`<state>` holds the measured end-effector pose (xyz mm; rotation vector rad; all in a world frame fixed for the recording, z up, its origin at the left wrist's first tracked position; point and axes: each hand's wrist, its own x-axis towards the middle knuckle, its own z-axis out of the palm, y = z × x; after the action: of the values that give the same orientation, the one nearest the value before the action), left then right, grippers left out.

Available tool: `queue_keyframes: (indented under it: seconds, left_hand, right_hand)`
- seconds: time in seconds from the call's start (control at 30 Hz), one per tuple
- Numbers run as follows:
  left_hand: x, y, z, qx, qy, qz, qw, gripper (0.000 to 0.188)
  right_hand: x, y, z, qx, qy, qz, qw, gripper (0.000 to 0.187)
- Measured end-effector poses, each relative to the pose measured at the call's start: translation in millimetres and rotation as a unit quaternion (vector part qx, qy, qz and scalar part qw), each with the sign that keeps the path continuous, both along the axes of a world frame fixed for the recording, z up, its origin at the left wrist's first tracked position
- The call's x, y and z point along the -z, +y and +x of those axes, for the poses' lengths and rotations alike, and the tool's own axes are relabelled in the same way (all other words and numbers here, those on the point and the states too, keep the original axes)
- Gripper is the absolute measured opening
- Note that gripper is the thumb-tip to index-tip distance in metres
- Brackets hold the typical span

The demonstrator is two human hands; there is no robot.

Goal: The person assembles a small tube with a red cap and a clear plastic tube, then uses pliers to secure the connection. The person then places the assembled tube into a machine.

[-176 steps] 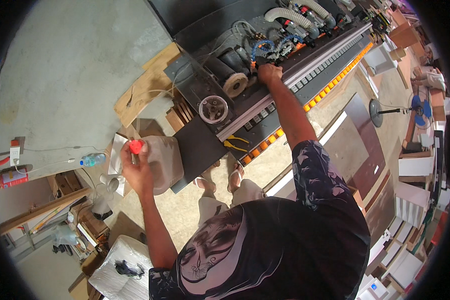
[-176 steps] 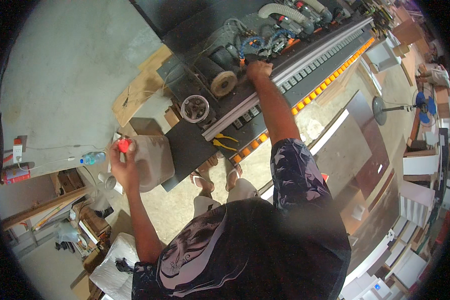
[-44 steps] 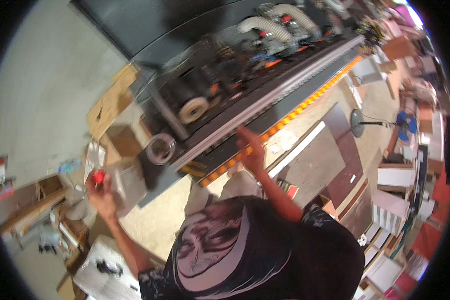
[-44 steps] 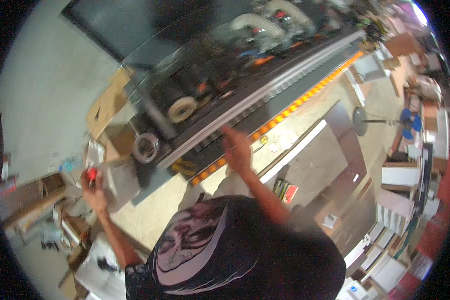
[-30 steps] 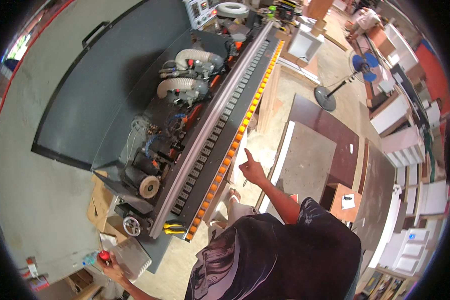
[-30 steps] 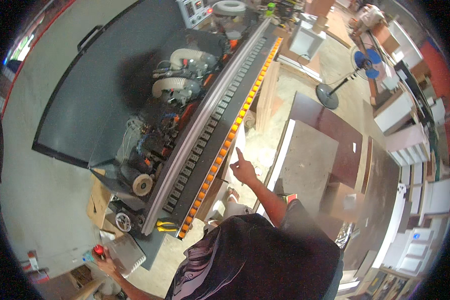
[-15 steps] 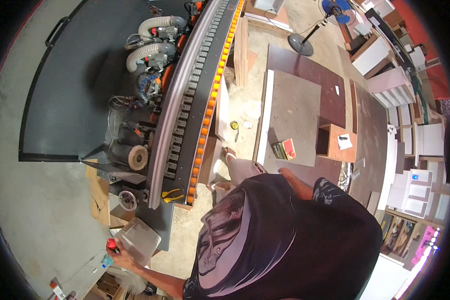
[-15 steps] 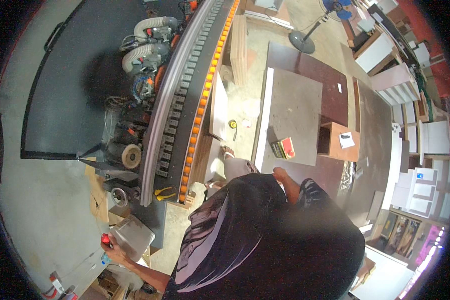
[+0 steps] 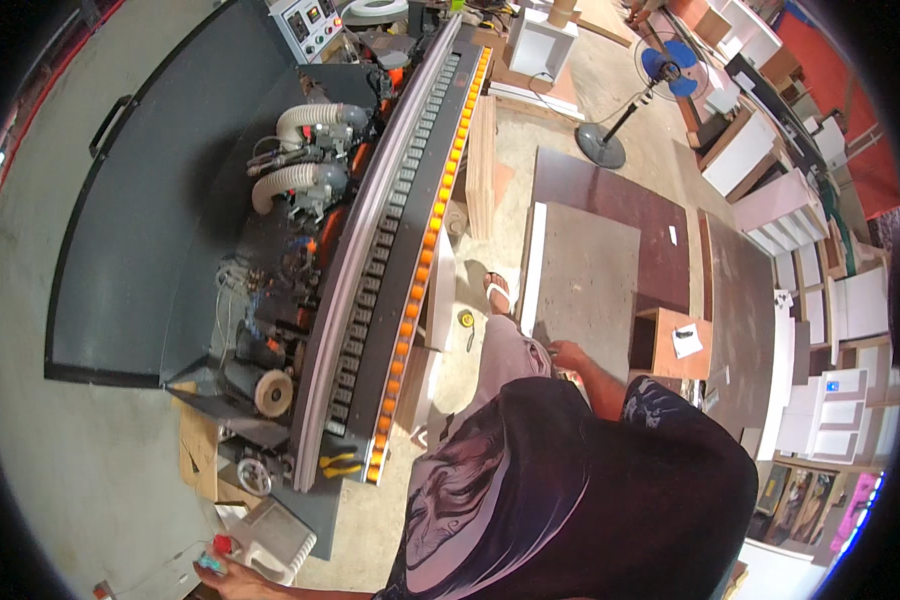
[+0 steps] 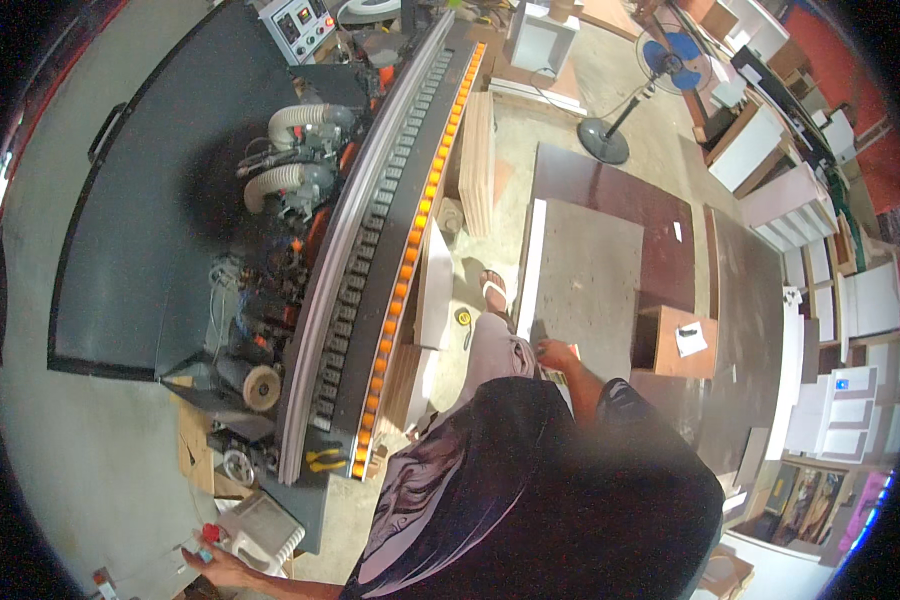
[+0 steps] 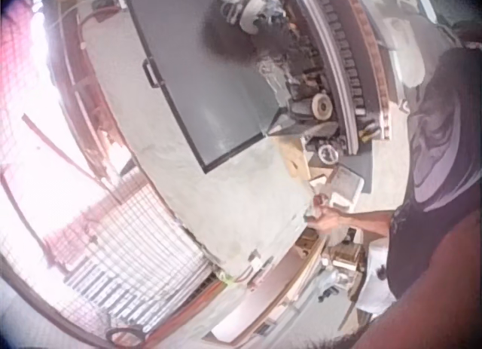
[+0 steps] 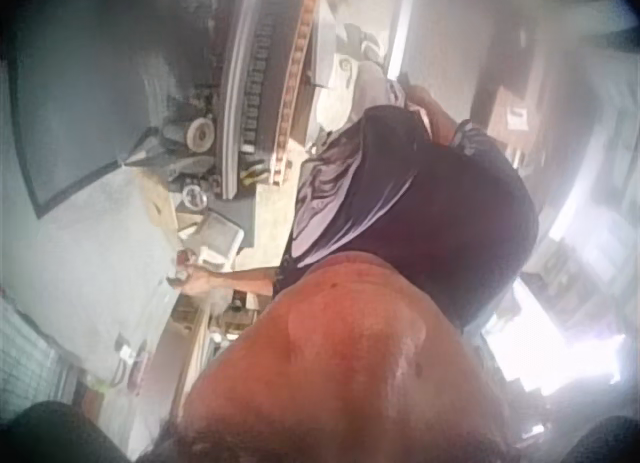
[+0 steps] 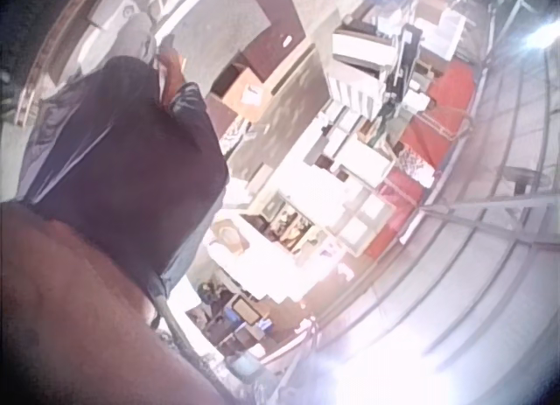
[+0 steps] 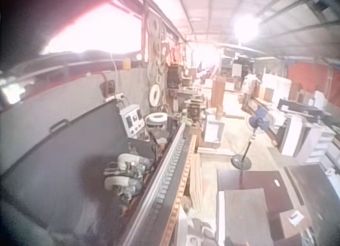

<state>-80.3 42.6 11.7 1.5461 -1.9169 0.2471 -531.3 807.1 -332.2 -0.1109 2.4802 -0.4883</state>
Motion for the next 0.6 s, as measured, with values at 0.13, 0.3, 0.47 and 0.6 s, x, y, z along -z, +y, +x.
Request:
queue_keyframes:
  seconds: [0.13,0.3,0.47,0.6]
  left_hand:
    - [-77.1,110.3,-146.3,-0.007,0.132,-0.165,0.977,0.037]
    - [-20.1,173.7,-196.8,-0.128,0.12,-0.231,0.957,0.052]
    - [56.0,299.4,-194.7,-0.354,0.011,-0.121,0.927,0.063]
    - [65.5,361.4,-254.3,-0.476,0.008,-0.014,0.879,0.063]
  right_hand:
    - [8.8,44.5,-199.2,0.081,-0.156,0.073,0.982,0.034]
    - [-15.1,6.0,-621.4,0.048,0.41,0.069,0.908,0.03]
    - [-36.4,-160.2,-975.3,0.025,0.502,-0.116,0.857,0.036]
    - [-50.4,-174.1,-1202.5,-0.228,0.653,0.07,0.719,0.041]
